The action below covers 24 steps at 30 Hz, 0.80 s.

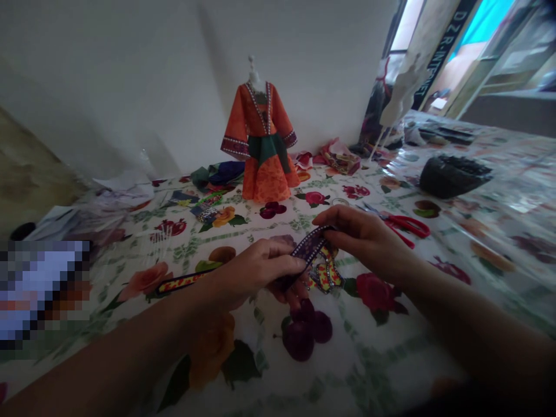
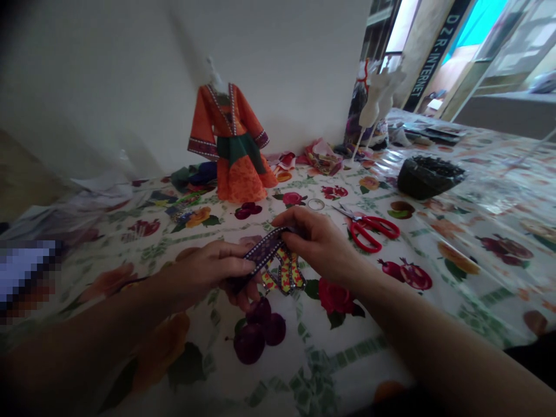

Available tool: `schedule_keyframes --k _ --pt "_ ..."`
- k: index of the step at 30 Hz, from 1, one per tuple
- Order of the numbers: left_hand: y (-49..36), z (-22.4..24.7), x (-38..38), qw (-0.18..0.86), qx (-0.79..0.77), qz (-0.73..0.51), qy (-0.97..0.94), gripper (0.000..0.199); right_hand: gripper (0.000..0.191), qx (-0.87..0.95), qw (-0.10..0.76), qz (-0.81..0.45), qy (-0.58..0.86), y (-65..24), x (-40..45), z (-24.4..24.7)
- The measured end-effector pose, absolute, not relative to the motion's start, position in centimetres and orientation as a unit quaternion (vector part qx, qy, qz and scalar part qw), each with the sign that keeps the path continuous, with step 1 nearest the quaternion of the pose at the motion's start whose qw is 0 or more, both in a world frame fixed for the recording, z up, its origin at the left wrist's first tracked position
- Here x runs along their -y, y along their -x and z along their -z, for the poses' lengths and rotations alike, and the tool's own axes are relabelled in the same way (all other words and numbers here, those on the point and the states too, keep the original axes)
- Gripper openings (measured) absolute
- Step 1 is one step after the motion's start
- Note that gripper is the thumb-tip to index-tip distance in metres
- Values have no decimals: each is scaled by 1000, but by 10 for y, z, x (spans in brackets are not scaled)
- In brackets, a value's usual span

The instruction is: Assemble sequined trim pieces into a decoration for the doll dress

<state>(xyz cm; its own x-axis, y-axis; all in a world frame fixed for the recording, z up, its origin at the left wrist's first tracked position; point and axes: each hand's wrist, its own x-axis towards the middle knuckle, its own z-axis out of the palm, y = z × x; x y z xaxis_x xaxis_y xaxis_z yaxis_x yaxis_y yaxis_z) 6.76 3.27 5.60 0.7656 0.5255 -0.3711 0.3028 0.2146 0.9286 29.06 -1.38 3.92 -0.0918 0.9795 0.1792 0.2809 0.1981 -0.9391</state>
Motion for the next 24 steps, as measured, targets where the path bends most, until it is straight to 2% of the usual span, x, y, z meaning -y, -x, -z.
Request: schedule_keyframes --k 10,14,20,24 --pt "-67 -59 -33 657 -339 -60 -671 26 18 616 465 -411 485 -289 14 -44" --pt "-67 -62 -34 663 -339 -57 -664 26 18 602 471 -435 476 -289 13 -44" --pt "-66 -58 -33 679 -333 -119 -644 25 16 615 450 -455 462 -286 17 -44" --pt "-67 -54 -31 673 -298 -95 -671 23 13 611 439 -474 457 -284 20 -47"
